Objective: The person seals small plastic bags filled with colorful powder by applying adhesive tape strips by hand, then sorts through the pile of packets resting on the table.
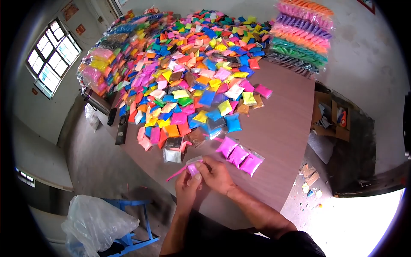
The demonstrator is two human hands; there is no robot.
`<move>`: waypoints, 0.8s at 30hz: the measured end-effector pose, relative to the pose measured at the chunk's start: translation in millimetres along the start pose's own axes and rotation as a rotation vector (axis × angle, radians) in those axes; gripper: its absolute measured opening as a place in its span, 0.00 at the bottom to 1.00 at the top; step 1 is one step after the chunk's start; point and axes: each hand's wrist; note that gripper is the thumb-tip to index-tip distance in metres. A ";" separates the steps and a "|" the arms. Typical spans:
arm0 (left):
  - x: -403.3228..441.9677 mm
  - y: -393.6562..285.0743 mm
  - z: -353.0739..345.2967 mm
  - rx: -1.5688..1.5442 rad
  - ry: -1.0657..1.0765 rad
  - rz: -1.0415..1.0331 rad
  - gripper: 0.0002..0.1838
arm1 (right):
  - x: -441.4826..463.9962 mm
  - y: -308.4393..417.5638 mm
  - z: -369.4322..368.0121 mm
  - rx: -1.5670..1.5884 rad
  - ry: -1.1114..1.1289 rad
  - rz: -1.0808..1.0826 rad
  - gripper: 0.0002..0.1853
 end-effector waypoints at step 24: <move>1.7 14.7 11.1 0.027 -0.067 0.009 0.12 | 0.6 -1.9 -1.8 0.070 -0.052 -0.038 0.13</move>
Point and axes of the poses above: each hand's wrist, its own x-axis towards the middle knuckle, its own z-axis out of the back of the hand, y = z × x, and after that the axes turned 1 degree about -x, right-handed
